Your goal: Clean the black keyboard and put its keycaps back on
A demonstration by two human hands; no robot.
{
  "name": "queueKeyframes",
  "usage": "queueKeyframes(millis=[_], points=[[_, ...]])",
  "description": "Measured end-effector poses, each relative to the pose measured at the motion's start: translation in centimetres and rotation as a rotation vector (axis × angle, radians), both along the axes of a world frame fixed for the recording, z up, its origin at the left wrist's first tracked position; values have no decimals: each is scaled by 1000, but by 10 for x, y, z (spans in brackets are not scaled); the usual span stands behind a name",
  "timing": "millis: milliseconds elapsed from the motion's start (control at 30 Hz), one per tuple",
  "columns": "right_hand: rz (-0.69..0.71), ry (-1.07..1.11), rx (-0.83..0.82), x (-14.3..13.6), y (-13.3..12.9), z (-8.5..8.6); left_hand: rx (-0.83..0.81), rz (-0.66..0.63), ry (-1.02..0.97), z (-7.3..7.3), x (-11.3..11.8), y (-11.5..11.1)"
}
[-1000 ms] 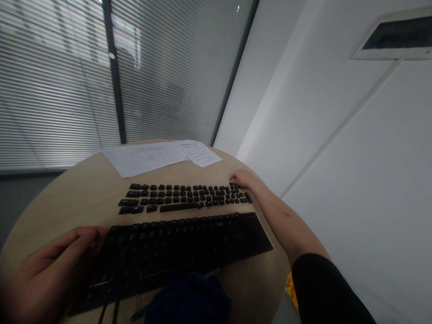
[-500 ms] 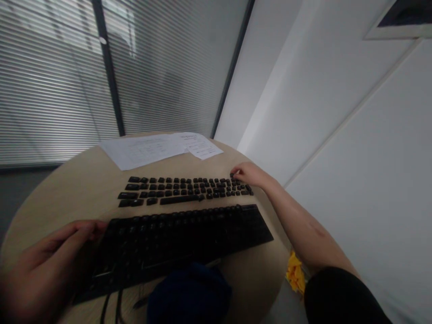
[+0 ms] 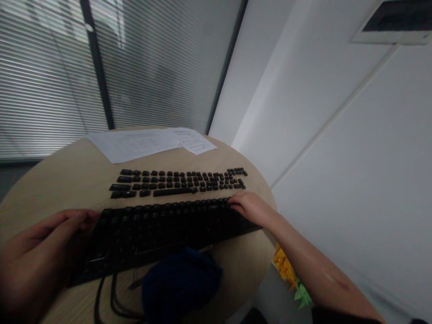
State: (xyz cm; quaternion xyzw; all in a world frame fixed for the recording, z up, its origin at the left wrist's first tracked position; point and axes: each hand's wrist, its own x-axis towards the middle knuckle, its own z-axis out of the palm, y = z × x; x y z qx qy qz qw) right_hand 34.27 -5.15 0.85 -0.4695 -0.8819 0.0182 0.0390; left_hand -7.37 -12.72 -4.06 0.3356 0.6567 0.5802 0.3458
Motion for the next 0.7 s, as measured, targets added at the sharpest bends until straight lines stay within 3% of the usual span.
queueKeyframes(millis=[267,700], points=[[-17,-74,18,-12,-3,4,-38,-81,-15,18,5,-6],[-1,-143,36,-19,-2,5,0,-122,-23,14,2,-4]])
